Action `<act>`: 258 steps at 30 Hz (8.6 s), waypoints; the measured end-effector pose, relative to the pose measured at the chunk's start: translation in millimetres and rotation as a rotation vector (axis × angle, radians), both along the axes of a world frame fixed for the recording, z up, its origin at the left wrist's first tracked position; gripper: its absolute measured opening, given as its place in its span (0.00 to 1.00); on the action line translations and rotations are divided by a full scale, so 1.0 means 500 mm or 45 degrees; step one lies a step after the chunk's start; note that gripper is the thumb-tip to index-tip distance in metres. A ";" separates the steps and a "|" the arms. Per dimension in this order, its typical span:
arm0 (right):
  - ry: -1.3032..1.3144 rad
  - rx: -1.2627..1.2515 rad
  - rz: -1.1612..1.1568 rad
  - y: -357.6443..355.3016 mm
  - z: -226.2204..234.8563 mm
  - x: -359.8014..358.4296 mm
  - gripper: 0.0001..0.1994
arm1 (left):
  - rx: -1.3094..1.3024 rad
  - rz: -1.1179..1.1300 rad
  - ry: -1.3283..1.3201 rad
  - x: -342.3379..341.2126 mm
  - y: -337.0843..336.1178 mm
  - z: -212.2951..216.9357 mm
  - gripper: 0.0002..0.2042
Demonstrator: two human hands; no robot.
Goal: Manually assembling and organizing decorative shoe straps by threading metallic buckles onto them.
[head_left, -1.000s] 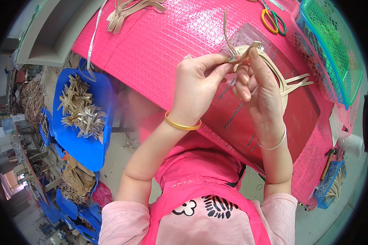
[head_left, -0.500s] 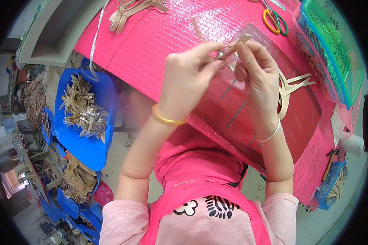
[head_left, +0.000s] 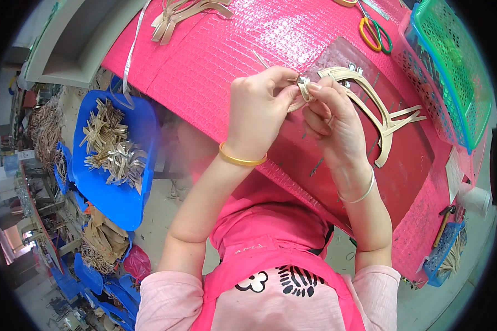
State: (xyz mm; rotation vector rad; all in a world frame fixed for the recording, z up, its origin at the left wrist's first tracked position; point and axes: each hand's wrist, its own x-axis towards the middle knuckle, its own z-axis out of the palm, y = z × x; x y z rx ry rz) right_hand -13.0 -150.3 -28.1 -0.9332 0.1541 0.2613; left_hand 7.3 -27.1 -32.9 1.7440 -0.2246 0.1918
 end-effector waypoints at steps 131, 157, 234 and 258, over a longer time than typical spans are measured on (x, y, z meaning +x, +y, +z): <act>-0.243 -0.627 -0.082 0.048 -0.029 -0.046 0.09 | -0.909 -0.718 0.967 0.008 0.068 -0.028 0.13; -0.602 -1.400 -0.119 -0.059 0.021 -0.062 0.07 | -0.738 -0.649 0.963 -0.045 -0.015 0.008 0.09; -0.362 -0.270 0.023 -0.012 -0.002 -0.041 0.06 | 0.519 -0.037 -0.502 -0.088 0.044 0.018 0.18; -0.360 -0.742 -0.203 0.040 -0.033 -0.008 0.09 | 0.533 -0.066 -0.405 -0.059 0.071 -0.001 0.03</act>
